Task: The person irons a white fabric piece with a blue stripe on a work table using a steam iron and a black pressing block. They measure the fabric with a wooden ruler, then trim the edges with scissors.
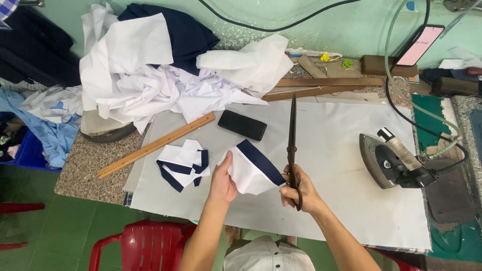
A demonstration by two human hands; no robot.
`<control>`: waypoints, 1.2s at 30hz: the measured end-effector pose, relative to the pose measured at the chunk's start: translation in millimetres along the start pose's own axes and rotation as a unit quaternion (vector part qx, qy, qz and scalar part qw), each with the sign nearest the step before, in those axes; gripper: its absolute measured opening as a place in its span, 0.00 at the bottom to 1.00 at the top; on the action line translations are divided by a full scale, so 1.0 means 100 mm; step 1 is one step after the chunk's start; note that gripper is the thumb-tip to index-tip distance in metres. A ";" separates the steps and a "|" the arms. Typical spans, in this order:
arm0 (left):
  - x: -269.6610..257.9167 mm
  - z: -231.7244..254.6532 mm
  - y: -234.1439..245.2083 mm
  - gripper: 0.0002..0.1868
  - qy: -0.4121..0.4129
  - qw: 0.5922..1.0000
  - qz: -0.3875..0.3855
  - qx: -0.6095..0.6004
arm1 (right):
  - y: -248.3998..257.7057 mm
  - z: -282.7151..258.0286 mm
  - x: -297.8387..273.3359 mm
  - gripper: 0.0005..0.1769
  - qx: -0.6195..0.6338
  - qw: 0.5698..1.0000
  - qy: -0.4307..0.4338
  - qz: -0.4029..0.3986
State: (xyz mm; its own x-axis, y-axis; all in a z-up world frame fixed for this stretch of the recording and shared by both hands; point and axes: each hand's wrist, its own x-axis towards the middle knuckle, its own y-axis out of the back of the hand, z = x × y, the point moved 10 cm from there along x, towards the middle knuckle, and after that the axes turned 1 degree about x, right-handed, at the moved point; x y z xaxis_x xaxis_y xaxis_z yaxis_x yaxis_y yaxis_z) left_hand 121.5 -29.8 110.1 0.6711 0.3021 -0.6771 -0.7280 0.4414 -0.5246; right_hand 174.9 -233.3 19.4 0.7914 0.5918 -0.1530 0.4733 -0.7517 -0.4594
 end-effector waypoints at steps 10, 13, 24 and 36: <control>-0.13 -0.70 0.06 0.50 0.090 0.968 -0.123 -0.200 | -0.81 -0.55 0.05 0.29 -0.023 0.999 0.014 0.016; -0.22 -0.87 -0.07 0.64 0.052 0.903 -0.408 -0.125 | -0.84 -0.61 -0.02 0.30 -0.108 0.987 -0.092 0.081; -0.04 -0.90 0.29 0.28 -0.008 0.976 -0.214 0.035 | -0.69 -0.82 -0.14 0.28 -0.232 0.961 -0.038 0.143; 0.16 0.04 0.15 0.26 -0.062 0.994 -0.080 0.048 | -0.83 -0.75 -0.93 0.33 -0.155 0.971 -0.012 -0.182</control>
State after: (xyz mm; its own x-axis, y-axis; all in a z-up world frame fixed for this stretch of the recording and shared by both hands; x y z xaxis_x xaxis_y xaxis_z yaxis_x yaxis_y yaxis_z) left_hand 122.5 -14.8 93.5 0.7931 0.3207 -0.5178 -0.5984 0.5687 -0.5644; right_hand 91.4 -247.9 137.5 0.5425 0.8385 -0.0522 0.8165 -0.5408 -0.2020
